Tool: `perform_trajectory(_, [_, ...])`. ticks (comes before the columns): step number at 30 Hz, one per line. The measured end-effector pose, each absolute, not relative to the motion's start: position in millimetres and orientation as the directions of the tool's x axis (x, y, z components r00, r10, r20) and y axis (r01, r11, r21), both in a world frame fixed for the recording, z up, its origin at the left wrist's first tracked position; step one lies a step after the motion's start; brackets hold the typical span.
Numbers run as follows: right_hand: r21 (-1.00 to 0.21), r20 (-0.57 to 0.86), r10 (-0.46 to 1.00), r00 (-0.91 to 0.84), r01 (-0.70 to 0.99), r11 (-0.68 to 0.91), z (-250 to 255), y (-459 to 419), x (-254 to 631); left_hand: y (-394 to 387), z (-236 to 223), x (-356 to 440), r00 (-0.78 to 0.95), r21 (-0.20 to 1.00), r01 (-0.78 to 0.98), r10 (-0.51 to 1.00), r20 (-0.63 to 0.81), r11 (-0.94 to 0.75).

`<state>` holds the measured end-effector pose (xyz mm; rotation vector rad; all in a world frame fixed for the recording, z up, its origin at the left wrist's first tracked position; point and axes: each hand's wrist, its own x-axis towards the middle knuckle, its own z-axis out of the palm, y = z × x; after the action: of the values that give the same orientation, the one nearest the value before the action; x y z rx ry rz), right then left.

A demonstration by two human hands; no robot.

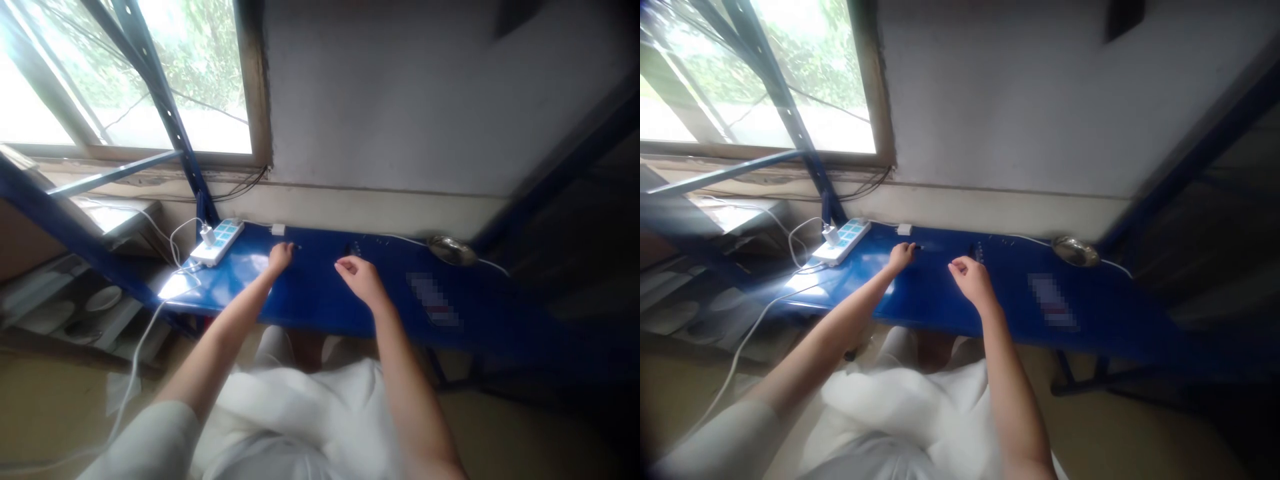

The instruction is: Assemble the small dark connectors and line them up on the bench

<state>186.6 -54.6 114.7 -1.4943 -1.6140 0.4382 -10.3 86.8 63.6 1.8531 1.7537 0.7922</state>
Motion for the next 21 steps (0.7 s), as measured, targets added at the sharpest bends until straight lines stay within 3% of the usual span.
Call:
perform_trajectory(3, [-0.774,0.359,0.926,0.12,0.592,0.224,123.5,-52.0,177.8,67.4,84.2,-8.0,0.013,0.921,0.381,0.996,0.085,-0.083])
perform_trajectory(7, [-0.845,0.358,0.897,0.26,0.5,0.192,140.0,-53.0,157.0,14.6,126.4,0.9,0.175,0.963,0.098,0.957,0.231,-0.25])
perform_trajectory(13, [-0.869,0.417,0.853,0.315,0.413,0.273,158.9,-71.3,132.9,-51.7,167.2,3.9,0.355,0.908,0.07,0.861,0.364,-0.413])
perform_trajectory(21, [-0.897,0.4,0.848,0.349,0.34,0.283,158.2,-82.6,125.5,-69.4,171.4,1.5,0.292,0.897,0.071,0.869,0.4,-0.436])
